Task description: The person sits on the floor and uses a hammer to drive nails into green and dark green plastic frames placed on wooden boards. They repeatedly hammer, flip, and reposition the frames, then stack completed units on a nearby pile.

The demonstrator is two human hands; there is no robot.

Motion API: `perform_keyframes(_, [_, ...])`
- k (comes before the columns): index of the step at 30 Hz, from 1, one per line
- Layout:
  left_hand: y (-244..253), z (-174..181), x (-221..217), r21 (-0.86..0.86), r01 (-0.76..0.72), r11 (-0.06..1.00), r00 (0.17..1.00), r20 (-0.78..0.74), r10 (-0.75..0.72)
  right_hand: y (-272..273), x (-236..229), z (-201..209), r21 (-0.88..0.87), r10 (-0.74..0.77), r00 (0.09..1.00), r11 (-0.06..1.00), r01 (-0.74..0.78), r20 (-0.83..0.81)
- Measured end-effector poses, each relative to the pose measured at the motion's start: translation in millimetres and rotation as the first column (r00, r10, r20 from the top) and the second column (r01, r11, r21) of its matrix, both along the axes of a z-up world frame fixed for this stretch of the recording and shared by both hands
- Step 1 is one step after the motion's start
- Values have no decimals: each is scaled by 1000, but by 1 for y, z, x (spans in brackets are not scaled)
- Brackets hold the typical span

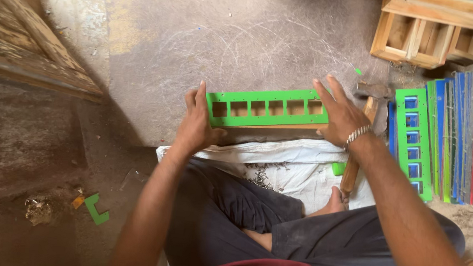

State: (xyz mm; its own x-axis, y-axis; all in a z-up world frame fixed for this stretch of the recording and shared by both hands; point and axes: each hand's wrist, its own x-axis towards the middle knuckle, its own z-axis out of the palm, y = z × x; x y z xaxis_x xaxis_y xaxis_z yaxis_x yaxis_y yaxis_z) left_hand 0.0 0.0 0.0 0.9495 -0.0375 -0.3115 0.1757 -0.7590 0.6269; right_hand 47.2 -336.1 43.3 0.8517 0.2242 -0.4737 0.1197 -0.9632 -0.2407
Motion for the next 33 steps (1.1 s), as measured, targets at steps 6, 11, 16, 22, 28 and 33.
perform_keyframes(6, [13, -14, 19, 120, 229, 966, 967, 90, -240, -7, 5, -8, -26, 63, 998, 998, -64, -17])
perform_keyframes(11, [14, -12, 16, 101, 207, 973, 972, 94, -217, -17, 2, -22, 25, 92, 995, 995, -93, 49])
perform_keyframes(16, [13, -3, 25, 135, 186, 973, 982, -9, -187, -24, 13, -29, 99, 70, 994, 992, -78, 79])
perform_keyframes(22, [16, -13, 21, 36, 165, 986, 962, 213, -169, -24, 5, -34, 333, -117, 987, 940, 75, 110])
perform_keyframes(28, [15, -34, 2, -188, -211, 959, 973, -139, 186, -30, -20, -56, 585, -461, 885, 702, 407, -62])
perform_keyframes(33, [10, -39, -3, -112, -147, 983, 987, -86, 138, -27, -30, -61, 526, -498, 864, 717, 459, -75])
